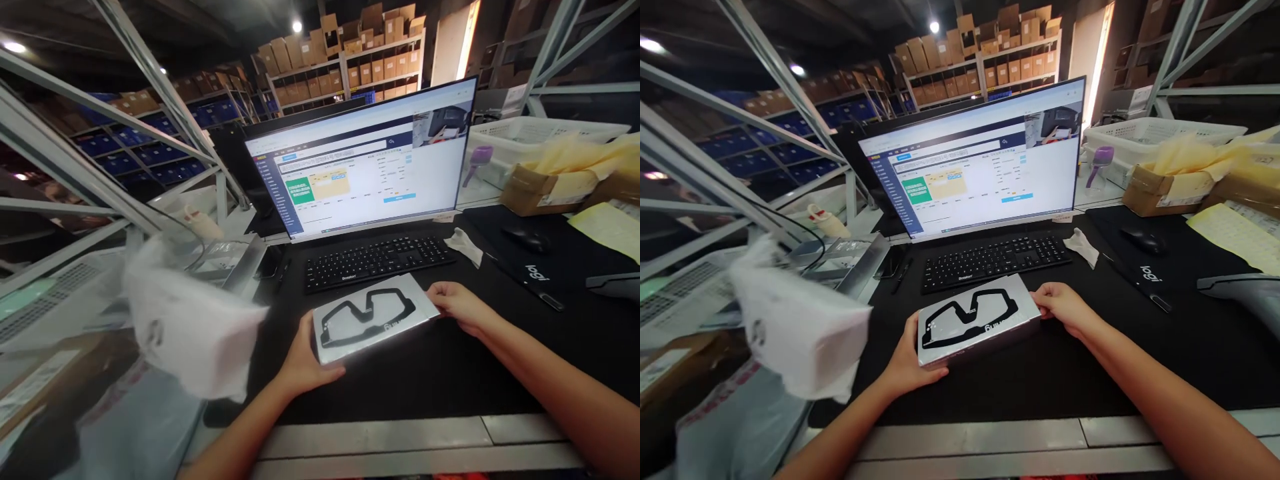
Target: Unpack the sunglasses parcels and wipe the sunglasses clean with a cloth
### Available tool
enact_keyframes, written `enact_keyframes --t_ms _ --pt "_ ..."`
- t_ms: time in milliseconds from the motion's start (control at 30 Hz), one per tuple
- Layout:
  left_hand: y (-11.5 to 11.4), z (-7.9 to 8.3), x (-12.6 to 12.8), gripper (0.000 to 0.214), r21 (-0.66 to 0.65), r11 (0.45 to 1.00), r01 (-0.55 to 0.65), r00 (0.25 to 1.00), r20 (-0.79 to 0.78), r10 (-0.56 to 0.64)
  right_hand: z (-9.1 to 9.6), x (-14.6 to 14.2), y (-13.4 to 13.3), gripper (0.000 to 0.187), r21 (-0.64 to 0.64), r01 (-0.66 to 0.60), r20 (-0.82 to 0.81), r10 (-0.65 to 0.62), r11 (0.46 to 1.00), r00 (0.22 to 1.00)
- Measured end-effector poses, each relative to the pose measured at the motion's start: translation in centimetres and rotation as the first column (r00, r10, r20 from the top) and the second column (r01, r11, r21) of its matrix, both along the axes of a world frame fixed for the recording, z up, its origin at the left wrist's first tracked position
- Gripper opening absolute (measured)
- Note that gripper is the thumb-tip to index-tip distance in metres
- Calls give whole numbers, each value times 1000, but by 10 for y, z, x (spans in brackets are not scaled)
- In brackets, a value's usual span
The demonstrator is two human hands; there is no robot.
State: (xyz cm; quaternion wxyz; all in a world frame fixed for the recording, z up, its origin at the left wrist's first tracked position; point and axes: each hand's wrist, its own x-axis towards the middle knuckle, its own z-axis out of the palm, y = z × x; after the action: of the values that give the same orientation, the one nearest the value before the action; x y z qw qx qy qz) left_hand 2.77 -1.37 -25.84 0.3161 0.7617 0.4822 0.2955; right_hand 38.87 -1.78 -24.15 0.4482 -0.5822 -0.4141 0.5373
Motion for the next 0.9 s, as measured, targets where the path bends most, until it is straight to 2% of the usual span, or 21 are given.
enact_keyframes --t_ms 100,233,300,400,500,567,633,700,800,867,900 --pt "-2 1 2 115 20 1000 -1 1000 -4 1 3 12 0 47 -12 -5 40 5 1000 999" --pt "-2 -6 -3 119 65 998 6 1000 -19 -4 5 22 1 47 -28 -6 85 8 1000 996" --pt "-1 -11 -8 111 38 999 35 998 -56 -33 3 23 2 47 -45 -23 106 28 999 994" --pt "2 -14 -12 87 -26 996 80 991 -105 -82 -3 22 2 43 -92 -94 179 109 991 978" --pt "2 -4 -14 88 -48 994 102 988 -108 -106 -8 29 2 40 -105 -186 317 211 977 925" --pt "-4 8 -19 92 -70 986 150 980 -123 -158 -5 38 3 37 -37 -196 490 188 980 851" --pt "-14 21 -33 86 -73 982 177 975 -126 -185 5 47 6 38 85 -148 645 59 985 762" --pt "-30 32 -56 70 -46 988 145 983 -109 -149 23 48 9 44 191 -135 695 -37 972 718" --pt "-55 41 -103 47 -97 991 91 981 -161 -106 55 25 18 50 246 -282 685 40 927 728" --pt "-66 43 -133 32 -181 983 -17 978 -209 -21 77 -8 30 54 251 -412 720 116 876 684" --pt "-69 43 -145 33 -189 976 -106 980 -186 70 86 -28 39 57 246 -477 756 141 844 639"
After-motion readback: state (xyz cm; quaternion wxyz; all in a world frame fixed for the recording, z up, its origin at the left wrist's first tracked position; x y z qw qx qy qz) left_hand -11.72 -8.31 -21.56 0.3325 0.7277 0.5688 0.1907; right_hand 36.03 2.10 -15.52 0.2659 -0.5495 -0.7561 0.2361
